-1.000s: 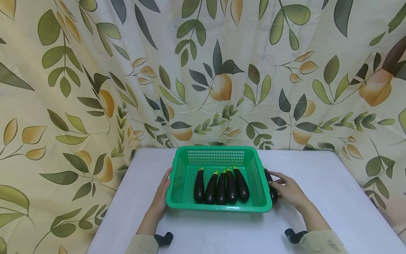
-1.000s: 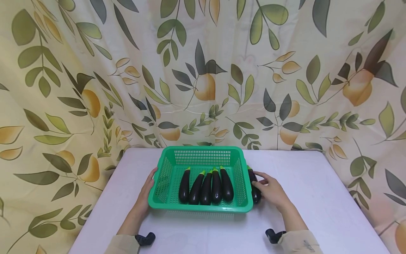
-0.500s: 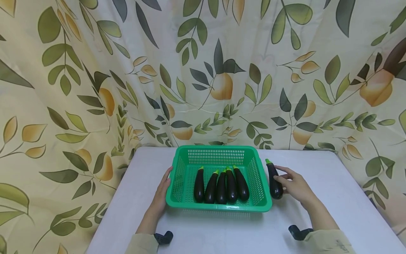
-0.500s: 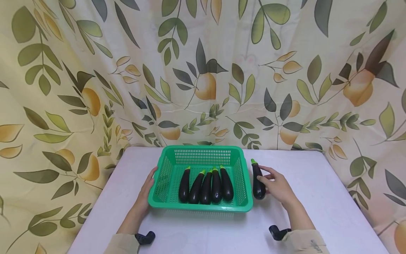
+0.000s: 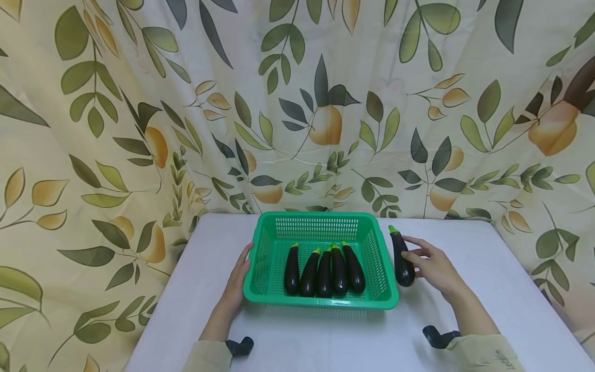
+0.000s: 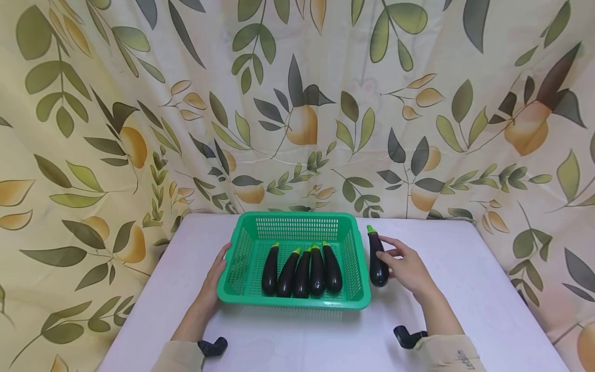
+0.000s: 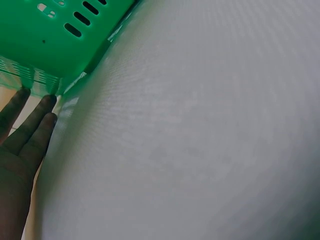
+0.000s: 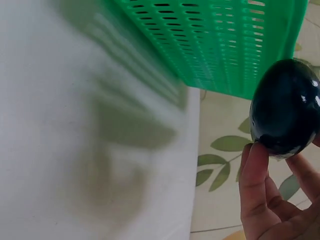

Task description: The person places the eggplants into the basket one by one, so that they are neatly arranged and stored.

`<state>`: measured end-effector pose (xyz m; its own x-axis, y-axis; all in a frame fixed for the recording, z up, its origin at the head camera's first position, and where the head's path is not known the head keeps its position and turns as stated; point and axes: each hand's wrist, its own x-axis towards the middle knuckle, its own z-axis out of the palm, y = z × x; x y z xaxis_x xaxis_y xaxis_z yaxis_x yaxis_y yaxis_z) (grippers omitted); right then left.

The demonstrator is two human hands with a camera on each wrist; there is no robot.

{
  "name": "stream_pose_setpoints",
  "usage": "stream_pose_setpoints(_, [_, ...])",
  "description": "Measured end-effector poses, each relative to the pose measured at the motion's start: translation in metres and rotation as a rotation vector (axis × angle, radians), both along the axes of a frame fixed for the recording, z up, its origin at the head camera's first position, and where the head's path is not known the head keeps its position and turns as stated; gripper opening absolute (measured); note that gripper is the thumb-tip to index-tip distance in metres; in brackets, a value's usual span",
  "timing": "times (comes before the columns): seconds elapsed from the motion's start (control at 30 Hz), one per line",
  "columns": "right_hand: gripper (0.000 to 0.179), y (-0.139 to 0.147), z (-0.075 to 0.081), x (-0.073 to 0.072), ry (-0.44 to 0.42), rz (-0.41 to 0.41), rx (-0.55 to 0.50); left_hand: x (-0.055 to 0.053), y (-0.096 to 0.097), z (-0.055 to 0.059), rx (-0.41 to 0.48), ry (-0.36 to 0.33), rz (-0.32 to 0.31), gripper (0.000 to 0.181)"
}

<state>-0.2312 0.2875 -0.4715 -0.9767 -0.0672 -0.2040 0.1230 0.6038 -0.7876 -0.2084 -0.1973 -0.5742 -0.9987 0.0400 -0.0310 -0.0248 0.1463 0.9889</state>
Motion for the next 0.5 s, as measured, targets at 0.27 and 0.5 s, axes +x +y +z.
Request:
stream_pose_setpoints(0.27, [0.063, -0.001, 0.011, -0.003, 0.039, 0.012, -0.002, 0.001, -0.001, 0.002, -0.006, 0.003, -0.024, 0.044])
stream_pose_setpoints(0.5, [0.064, -0.005, 0.019, -0.003, 0.050, 0.021, 0.007, 0.000, -0.001, 0.002, -0.013, 0.005, -0.019, 0.044])
